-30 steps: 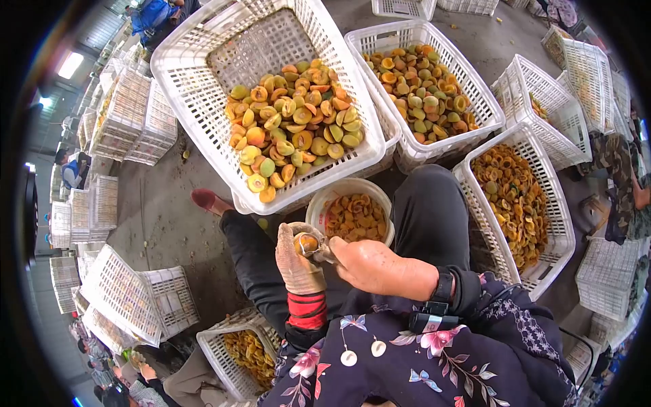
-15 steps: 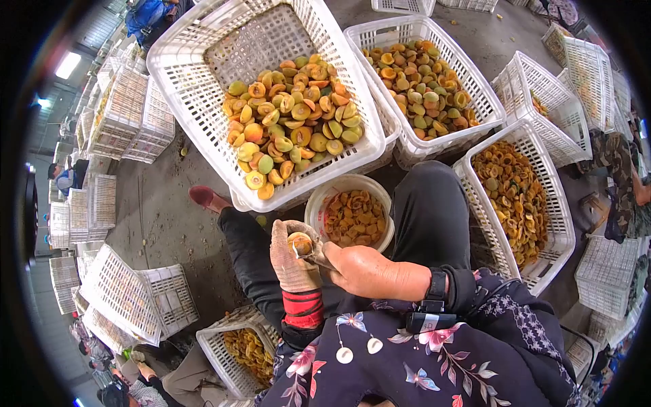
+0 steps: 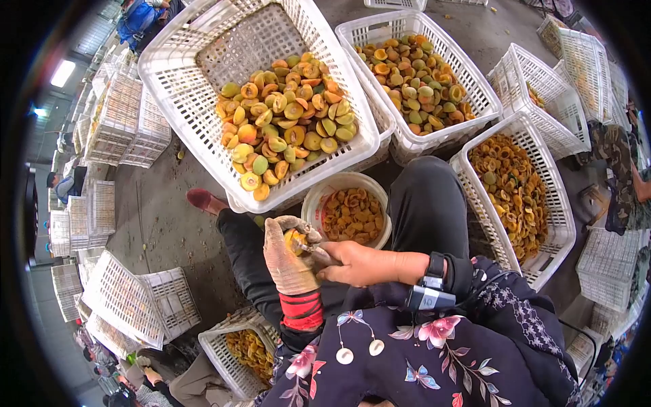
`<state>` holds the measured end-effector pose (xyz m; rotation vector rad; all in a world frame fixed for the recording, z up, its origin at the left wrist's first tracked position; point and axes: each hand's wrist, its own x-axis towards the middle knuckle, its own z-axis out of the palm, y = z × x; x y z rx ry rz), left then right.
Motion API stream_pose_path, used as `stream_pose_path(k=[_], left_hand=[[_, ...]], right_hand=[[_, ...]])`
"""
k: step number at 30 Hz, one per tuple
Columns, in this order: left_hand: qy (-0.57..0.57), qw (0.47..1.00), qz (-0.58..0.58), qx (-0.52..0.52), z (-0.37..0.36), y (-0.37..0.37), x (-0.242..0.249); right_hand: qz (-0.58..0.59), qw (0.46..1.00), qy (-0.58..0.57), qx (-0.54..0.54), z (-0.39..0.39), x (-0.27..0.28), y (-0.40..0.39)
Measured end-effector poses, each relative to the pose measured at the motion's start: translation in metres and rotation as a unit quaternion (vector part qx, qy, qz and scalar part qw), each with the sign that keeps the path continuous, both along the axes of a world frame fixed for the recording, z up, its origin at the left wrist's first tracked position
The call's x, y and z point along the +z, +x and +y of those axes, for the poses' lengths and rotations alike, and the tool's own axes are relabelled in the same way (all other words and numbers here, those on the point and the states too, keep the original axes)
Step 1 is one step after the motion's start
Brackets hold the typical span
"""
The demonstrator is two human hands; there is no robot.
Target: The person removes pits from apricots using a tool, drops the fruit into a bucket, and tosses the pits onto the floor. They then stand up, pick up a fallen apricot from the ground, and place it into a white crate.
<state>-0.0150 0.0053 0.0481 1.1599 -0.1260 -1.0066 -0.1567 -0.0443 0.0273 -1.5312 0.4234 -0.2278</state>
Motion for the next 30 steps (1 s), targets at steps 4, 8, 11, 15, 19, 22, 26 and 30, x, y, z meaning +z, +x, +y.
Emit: stream_pose_path(k=[4, 8, 11, 15, 19, 22, 26, 30], left_hand=[[-0.028, 0.995, 0.016, -0.092, -0.001, 0.014, -0.005], [0.052, 0.971, -0.152, -0.179, 0.0, 0.019, 0.001], [-0.043, 0.986, 0.002, -0.161, -0.002, 0.014, -0.001], [-0.086, 0.989, 0.088, -0.076, -0.008, 0.006, -0.014], [-0.105, 0.984, 0.141, 0.011, -0.014, 0.027, -0.035], [-0.018, 0.999, -0.02, 0.025, -0.007, 0.027, -0.047], [-0.006, 1.0, 0.014, -0.024, 0.001, 0.024, -0.061], [0.044, 0.99, -0.022, -0.133, 0.006, 0.007, -0.073]], right_hand=[[0.088, 0.994, -0.045, 0.044, -0.01, 0.014, -0.003], [0.047, 0.994, 0.013, 0.1, -0.019, 0.005, -0.011], [0.016, 0.854, 0.493, 0.165, -0.021, 0.005, -0.017], [0.09, 0.983, 0.147, 0.061, -0.006, 0.005, -0.009], [0.067, 0.983, -0.164, 0.046, 0.009, -0.015, -0.015], [0.293, 0.905, -0.303, 0.06, -0.006, -0.019, -0.016], [0.268, 0.901, -0.34, -0.022, -0.019, -0.023, -0.023], [0.106, 0.941, -0.277, -0.166, -0.021, -0.014, 0.002]])
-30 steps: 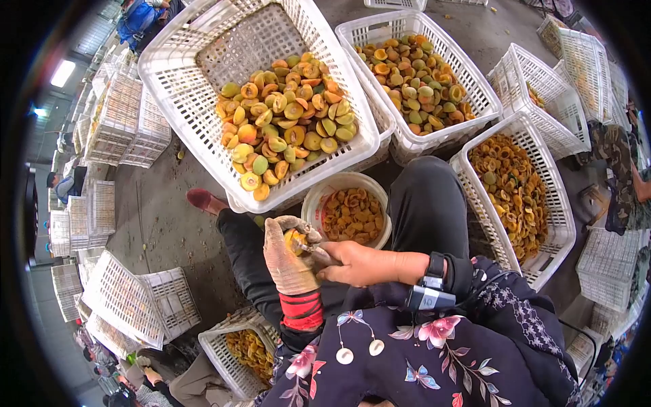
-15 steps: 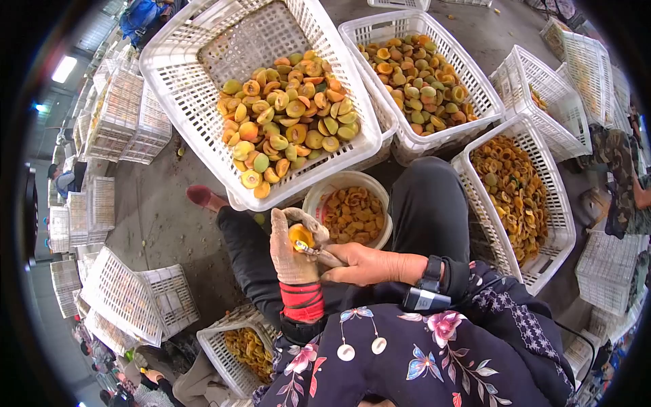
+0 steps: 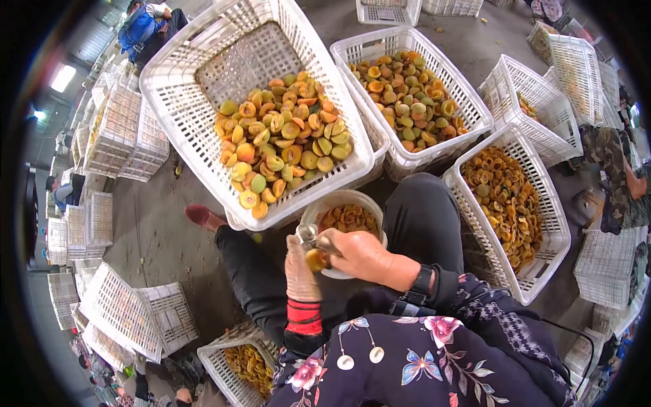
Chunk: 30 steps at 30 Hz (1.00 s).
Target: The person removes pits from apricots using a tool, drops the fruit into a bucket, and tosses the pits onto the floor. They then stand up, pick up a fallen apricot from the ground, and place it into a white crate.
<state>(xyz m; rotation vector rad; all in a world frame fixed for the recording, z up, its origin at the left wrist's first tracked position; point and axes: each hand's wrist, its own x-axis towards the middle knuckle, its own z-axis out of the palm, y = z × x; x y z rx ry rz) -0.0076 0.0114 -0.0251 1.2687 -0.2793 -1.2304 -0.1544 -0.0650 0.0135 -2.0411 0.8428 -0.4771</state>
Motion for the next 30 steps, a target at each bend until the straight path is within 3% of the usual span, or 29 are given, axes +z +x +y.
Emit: stream_pose_path(k=[1, 2, 4, 6, 7, 9, 10, 12, 14, 16, 18, 19, 20, 24, 28, 30], left_hand=[[-0.046, 0.999, 0.002, -0.024, -0.003, -0.007, -0.002], [-0.011, 0.999, 0.029, -0.044, -0.004, -0.008, -0.003], [-0.047, 0.998, 0.037, 0.013, -0.008, -0.014, -0.005], [-0.057, 0.992, 0.115, -0.022, -0.008, 0.0, -0.012], [-0.021, 0.992, 0.122, 0.023, -0.009, 0.001, -0.01], [-0.02, 0.993, 0.119, 0.02, -0.003, 0.01, -0.025], [-0.016, 0.993, 0.115, 0.015, 0.0, 0.013, -0.03], [-0.01, 0.992, 0.124, 0.023, -0.002, 0.01, -0.031], [0.005, 0.991, 0.13, 0.022, -0.006, 0.009, -0.032], [0.01, 0.992, 0.127, 0.018, -0.007, 0.009, -0.031], [-0.011, 0.979, -0.191, -0.065, -0.004, 0.011, -0.035], [0.017, 1.0, 0.021, 0.005, -0.004, 0.013, -0.04], [0.049, 0.993, 0.101, 0.035, -0.005, 0.016, -0.038], [0.032, 0.992, 0.121, 0.028, -0.002, 0.017, -0.038], [0.015, 0.994, 0.095, 0.046, 0.0, 0.018, -0.046], [0.029, 0.996, 0.071, 0.036, 0.001, 0.018, -0.041]], right_hand=[[0.015, 0.999, 0.006, 0.028, -0.005, 0.0, 0.003], [0.031, 0.998, 0.014, 0.056, -0.01, -0.001, 0.004], [0.026, 0.998, -0.055, 0.019, -0.026, 0.003, 0.005], [0.001, 0.984, -0.164, -0.065, -0.069, 0.008, -0.005], [0.072, 0.979, -0.126, -0.145, -0.094, 0.029, -0.012], [-0.024, 0.934, -0.237, -0.267, -0.143, 0.045, -0.019], [-0.035, 0.924, -0.278, -0.259, -0.163, 0.038, -0.018], [0.116, 0.969, -0.068, -0.207, -0.175, 0.028, 0.01], [0.189, 0.965, -0.099, -0.153, -0.179, -0.008, 0.041], [0.093, 0.969, -0.204, -0.102, -0.184, -0.056, 0.058], [0.028, 0.971, -0.217, -0.097, -0.19, -0.1, 0.065], [0.111, 0.975, -0.146, -0.126, -0.19, -0.09, 0.077], [0.189, 0.967, -0.071, -0.154, -0.189, -0.077, 0.089], [0.164, 0.959, -0.125, -0.193, -0.187, -0.077, 0.088], [0.192, 0.967, -0.072, -0.151, -0.184, -0.058, 0.075], [0.114, 0.981, -0.083, -0.135, -0.18, -0.061, 0.068]])
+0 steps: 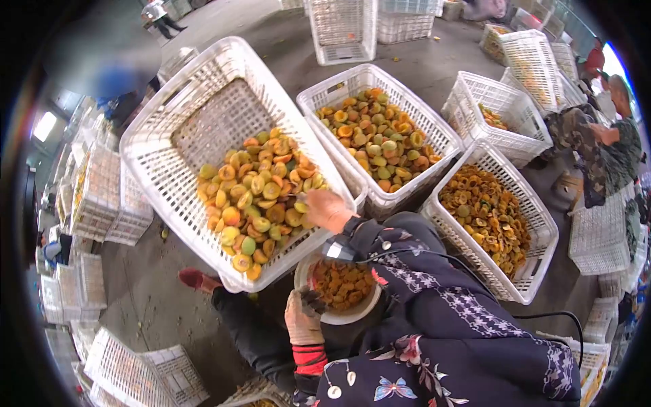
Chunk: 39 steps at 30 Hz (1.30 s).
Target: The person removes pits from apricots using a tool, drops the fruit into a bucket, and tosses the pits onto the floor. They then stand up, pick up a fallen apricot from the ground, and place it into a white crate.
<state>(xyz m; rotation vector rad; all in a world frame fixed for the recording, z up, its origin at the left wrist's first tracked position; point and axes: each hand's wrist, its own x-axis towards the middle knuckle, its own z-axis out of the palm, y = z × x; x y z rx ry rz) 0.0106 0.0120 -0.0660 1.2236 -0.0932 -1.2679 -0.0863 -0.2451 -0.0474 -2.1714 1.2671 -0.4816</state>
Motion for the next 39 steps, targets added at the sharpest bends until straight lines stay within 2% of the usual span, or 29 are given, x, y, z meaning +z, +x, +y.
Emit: stream_pose_path(k=[1, 2, 8, 10, 14, 16, 17, 18, 19, 20, 21, 22, 23, 24, 26, 27, 29, 31, 34, 36, 38, 39], left_hand=[[0.016, 0.999, 0.044, 0.013, -0.002, -0.001, 0.008], [-0.009, 0.998, 0.057, 0.001, 0.0, -0.002, 0.011], [-0.032, 0.998, 0.046, 0.026, -0.006, -0.003, 0.017], [-0.019, 0.999, 0.015, 0.03, -0.008, -0.003, 0.021], [-0.03, 0.999, 0.041, 0.015, -0.007, -0.003, 0.023], [-0.013, 0.998, 0.057, 0.03, -0.007, -0.006, 0.025], [-0.021, 0.999, -0.03, -0.001, -0.003, -0.003, 0.007], [-0.033, 0.936, -0.328, -0.125, -0.004, -0.009, 0.026], [0.002, 0.986, -0.149, -0.069, -0.004, -0.004, 0.009], [-0.071, 0.857, -0.483, -0.165, -0.003, 0.0, -0.015], [-0.055, 0.873, -0.452, -0.177, -0.009, -0.003, -0.012], [-0.055, 0.908, -0.386, -0.154, -0.009, -0.001, -0.033], [0.034, 0.999, 0.003, -0.027, -0.019, -0.009, 0.005], [-0.009, 0.996, 0.056, -0.063, -0.016, -0.001, -0.012], [0.026, 0.998, 0.056, -0.02, -0.026, -0.027, 0.045], [0.02, 0.998, 0.058, -0.03, -0.027, -0.022, 0.037], [-0.019, 0.989, 0.08, -0.121, -0.021, -0.004, 0.019], [0.01, 0.993, 0.063, -0.097, -0.021, -0.004, 0.021], [0.049, 0.995, 0.052, -0.063, -0.022, -0.003, 0.022], [0.056, 0.995, 0.056, -0.057, -0.022, -0.003, 0.021], [0.074, 0.996, 0.031, -0.048, -0.022, -0.005, 0.022], [0.072, 0.996, 0.03, -0.049, -0.022, -0.003, 0.017]], right_hand=[[0.035, 0.998, 0.028, 0.034, -0.004, -0.001, -0.002], [0.069, 0.997, 0.041, -0.002, -0.005, -0.003, 0.004], [0.043, 0.999, 0.007, -0.022, -0.008, -0.019, -0.001], [0.064, 0.997, 0.045, -0.021, -0.008, -0.019, -0.001], [0.043, 0.998, -0.012, -0.036, -0.007, -0.028, 0.001], [-0.035, 0.995, 0.079, -0.043, -0.012, -0.031, 0.002], [-0.105, 0.988, 0.111, -0.013, -0.009, -0.029, 0.002], [-0.173, 0.976, 0.131, 0.008, -0.001, -0.026, 0.002], [-0.464, 0.862, 0.204, 0.007, 0.003, -0.072, 0.014], [-0.353, 0.896, -0.144, 0.228, -0.047, -0.216, 0.026], [-0.308, 0.931, -0.142, 0.135, -0.031, -0.176, 0.029], [-0.257, 0.957, -0.128, 0.048, -0.014, -0.131, 0.033], [-0.032, 0.992, 0.122, 0.003, 0.0, -0.009, 0.015], [-0.04, 0.997, 0.059, -0.013, -0.001, -0.009, 0.018], [-0.029, 0.996, 0.08, -0.005, -0.007, -0.025, 0.028], [-0.038, 0.997, 0.069, -0.011, -0.006, -0.025, 0.027], [-0.047, 0.997, 0.056, -0.018, -0.005, -0.016, 0.025], [-0.02, 0.999, -0.031, 0.013, -0.004, -0.012, 0.026], [0.009, 0.995, -0.099, 0.019, 0.004, -0.015, 0.022], [-0.001, 0.995, -0.097, 0.01, 0.003, -0.015, 0.024], [0.058, 0.997, -0.039, 0.039, 0.002, -0.008, 0.023], [0.049, 0.997, -0.043, 0.044, 0.004, -0.005, 0.02]])
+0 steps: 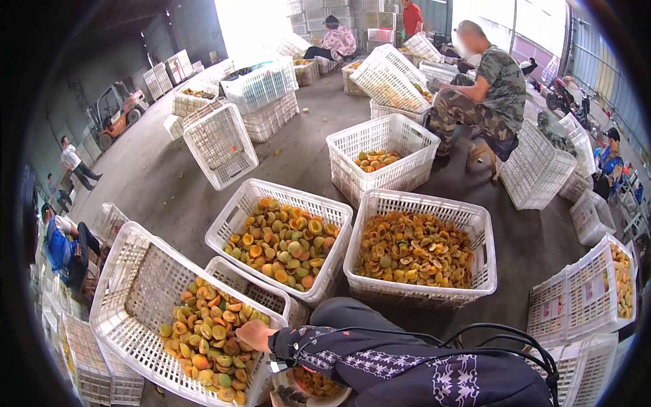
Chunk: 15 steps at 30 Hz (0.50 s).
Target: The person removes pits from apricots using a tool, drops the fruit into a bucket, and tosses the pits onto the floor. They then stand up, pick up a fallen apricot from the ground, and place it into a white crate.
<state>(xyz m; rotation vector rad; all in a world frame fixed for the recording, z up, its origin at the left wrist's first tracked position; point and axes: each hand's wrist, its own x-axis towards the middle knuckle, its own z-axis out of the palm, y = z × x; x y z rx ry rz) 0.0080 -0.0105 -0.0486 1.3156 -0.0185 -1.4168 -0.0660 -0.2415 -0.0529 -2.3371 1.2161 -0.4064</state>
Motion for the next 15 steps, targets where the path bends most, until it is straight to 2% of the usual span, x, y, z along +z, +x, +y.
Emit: stream_pose_path(k=[1, 3, 4, 5, 7, 10, 15], left_hand=[[0.005, 1.0, -0.001, -0.016, -0.002, 0.003, -0.002], [0.007, 1.0, -0.008, -0.029, -0.002, 0.008, -0.005], [0.0, 1.0, -0.012, -0.023, -0.002, 0.009, -0.006], [-0.009, 1.0, -0.012, -0.015, -0.006, 0.008, -0.002], [-0.033, 0.999, -0.021, 0.001, -0.01, 0.01, 0.007], [-0.077, 0.996, -0.033, 0.022, -0.016, 0.013, 0.016], [-0.174, 0.982, -0.059, 0.042, -0.02, 0.006, 0.025]], right_hand=[[-0.001, 1.0, -0.001, 0.0, 0.0, -0.002, 0.0], [-0.074, 0.993, 0.061, -0.066, 0.0, -0.008, -0.001], [-0.101, 0.976, 0.176, -0.074, -0.002, -0.011, -0.004], [-0.101, 0.977, 0.176, -0.074, 0.001, -0.013, -0.008], [-0.209, 0.977, -0.034, -0.028, 0.011, -0.009, -0.018], [-0.251, 0.967, 0.04, 0.035, 0.048, 0.044, -0.035], [-0.224, 0.964, -0.024, 0.142, 0.115, 0.067, -0.055]])
